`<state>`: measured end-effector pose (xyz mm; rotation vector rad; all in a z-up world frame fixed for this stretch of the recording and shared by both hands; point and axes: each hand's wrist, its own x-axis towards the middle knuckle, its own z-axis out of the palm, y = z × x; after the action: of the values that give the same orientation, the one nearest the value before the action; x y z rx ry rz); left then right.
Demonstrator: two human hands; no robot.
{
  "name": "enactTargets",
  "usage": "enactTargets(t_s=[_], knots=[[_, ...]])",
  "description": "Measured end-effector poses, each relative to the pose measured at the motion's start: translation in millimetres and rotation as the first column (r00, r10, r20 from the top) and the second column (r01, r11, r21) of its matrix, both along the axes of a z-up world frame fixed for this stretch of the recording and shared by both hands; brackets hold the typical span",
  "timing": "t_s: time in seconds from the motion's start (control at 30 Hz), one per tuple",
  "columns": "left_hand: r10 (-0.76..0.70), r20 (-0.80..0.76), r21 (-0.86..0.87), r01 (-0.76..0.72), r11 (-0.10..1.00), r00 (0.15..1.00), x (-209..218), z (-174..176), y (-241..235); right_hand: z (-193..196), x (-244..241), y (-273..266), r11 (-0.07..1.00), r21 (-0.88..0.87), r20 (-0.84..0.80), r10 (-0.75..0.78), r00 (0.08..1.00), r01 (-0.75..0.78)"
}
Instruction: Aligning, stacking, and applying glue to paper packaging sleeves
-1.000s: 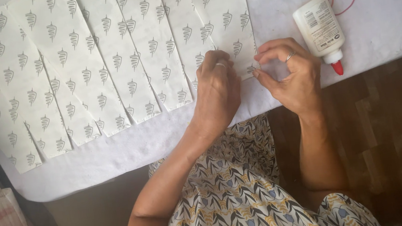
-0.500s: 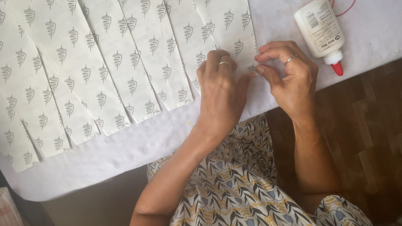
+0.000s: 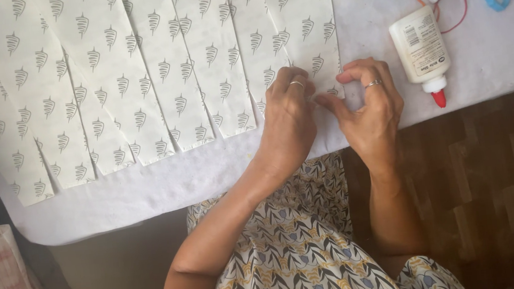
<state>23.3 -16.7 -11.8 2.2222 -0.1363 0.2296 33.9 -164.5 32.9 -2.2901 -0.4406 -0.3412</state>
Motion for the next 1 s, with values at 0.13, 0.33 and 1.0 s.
enactTargets(t_s=[0.13,0.33,1.0], knots=[[-0.005,0.040,-0.033,0.006,0.999,0.999,-7.0,6.9,-1.1,-3.2,0.0,-5.3,0.998,0.059,-0.022,0.011,1.000,-0.010],[-0.069,0.126,-0.090,0.081,0.993,0.990,-22.4,37.9,9.4,5.2,-1.9,-5.3,1.000,0.009,0.027,0.008,1.000,-0.008],[-0.104,0.213,0.106,0.082,0.991,0.972,-51.2,17.7,78.7,-1.3,-10.2,29.2,0.936,0.069,-0.002,0.347,0.938,-0.346]])
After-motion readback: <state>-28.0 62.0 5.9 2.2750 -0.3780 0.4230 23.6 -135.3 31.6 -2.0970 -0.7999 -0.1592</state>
